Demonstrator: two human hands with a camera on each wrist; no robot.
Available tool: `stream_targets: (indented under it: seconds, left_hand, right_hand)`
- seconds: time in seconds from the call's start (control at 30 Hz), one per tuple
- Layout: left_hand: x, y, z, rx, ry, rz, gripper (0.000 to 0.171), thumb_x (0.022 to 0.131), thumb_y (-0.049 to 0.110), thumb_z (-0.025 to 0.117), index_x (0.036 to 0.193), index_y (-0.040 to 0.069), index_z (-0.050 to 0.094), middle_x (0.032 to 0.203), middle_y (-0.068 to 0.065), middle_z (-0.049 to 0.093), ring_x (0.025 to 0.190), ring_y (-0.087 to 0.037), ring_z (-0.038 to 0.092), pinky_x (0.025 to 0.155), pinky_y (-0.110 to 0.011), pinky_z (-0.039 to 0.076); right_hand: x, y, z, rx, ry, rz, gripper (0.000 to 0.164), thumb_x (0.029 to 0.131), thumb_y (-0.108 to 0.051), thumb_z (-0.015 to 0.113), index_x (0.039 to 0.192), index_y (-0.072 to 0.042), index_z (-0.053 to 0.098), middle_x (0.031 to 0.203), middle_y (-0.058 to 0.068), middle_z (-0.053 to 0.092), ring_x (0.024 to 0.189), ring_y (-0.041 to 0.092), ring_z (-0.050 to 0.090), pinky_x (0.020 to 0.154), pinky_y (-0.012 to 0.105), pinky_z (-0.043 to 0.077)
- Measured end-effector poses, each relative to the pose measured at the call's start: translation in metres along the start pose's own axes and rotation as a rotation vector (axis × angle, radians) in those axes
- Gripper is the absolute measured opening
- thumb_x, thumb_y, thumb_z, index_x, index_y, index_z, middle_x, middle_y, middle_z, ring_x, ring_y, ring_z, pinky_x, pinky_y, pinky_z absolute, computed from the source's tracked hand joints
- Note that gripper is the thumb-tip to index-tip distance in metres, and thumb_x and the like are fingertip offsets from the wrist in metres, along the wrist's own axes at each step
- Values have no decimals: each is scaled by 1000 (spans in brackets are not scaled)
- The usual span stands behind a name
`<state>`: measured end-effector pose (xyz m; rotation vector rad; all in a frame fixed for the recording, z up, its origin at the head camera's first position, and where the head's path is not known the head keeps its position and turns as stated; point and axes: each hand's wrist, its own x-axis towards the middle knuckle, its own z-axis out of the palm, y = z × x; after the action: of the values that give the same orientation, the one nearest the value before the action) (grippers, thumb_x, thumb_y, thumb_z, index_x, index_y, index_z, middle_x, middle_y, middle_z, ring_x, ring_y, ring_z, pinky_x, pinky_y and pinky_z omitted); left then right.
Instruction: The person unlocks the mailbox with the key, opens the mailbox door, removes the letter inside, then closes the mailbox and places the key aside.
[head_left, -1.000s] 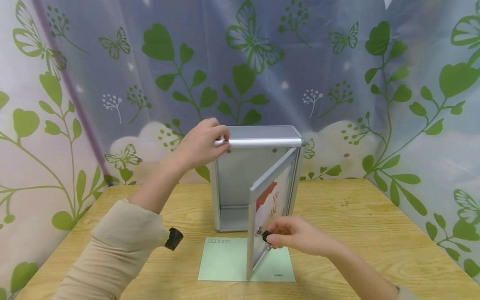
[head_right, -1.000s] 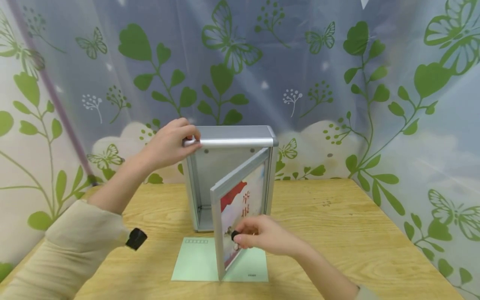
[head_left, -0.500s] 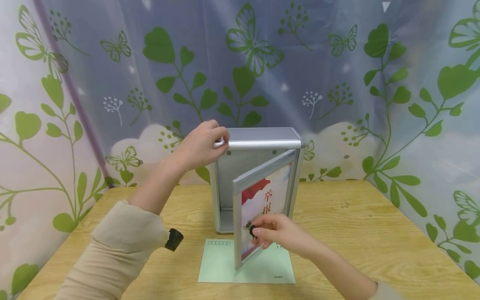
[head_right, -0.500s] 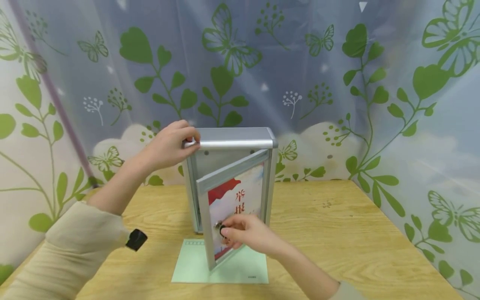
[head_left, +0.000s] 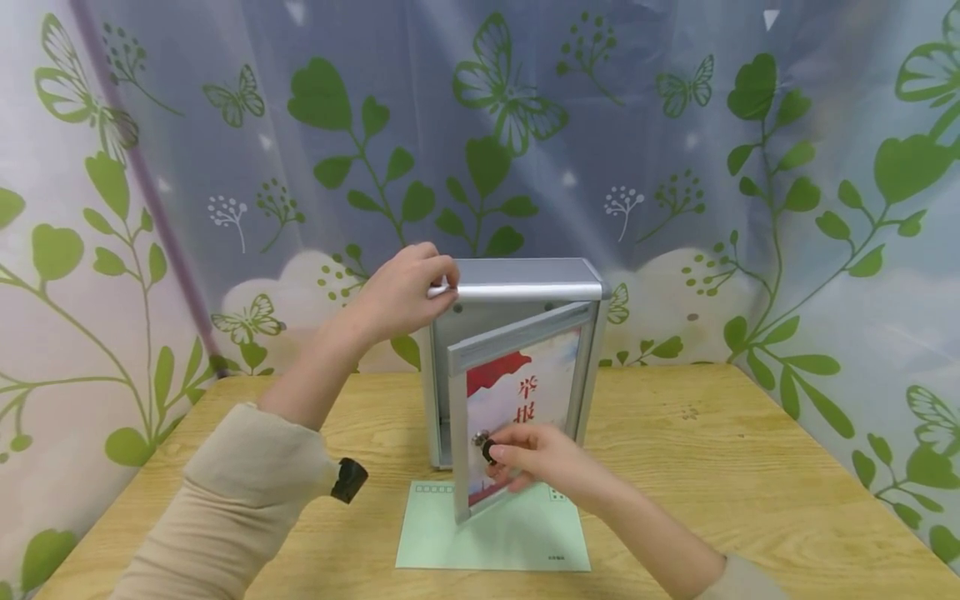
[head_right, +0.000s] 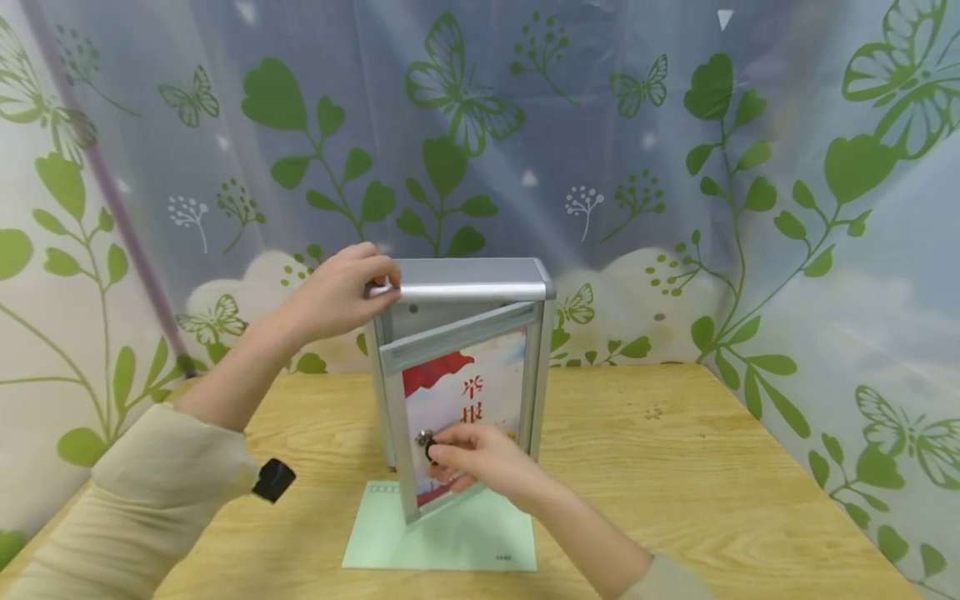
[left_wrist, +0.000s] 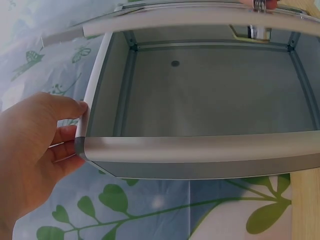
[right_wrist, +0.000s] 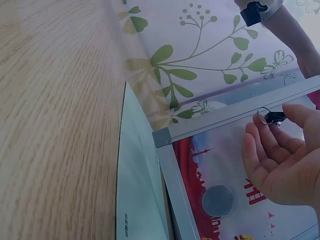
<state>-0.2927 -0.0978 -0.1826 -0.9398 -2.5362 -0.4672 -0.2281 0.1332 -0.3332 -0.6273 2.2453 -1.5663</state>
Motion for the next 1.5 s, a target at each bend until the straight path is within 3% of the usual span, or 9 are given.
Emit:
stream_targets:
  seconds: [0.37,1.03,1.3,1.5]
  left_hand:
    - [0,1,0,5,-12,-18,8,95,7,64,100,3,68,98,-15,61,95,-30,56,86,-42,51]
    - [0,0,-1,-7,-13,-40,10,96,8,60,101,3,68,99,-14,59,94,-29,54,86,-41,49]
    - [-1,1,-2,-6,-38,-49,19,94,19,69,106,4,68,101,-13,58,95,-28,54,85,-41,49]
    - [-1,0,-1,-7,-45,-40,17,93,13,68,107,3,67,103,-14,58,96,-29,53,85,-41,49]
  right_hand:
    - [17,-3,11,40,83,59,44,103,-24,59,132,9,56,112,22,72,88,11,68,82,32,62]
    - [45,-10,24,28,242,82,32,101,-21,62,118,6,64,92,13,71,75,12,63,73,31,62]
    - [56,-10,27,44,296,81,29,101,-22,62,113,4,66,85,10,69,71,11,62,71,31,62]
    - [60,-9,28,65,313,86,27,101,-21,61,111,4,66,83,8,69,70,10,63,70,30,62]
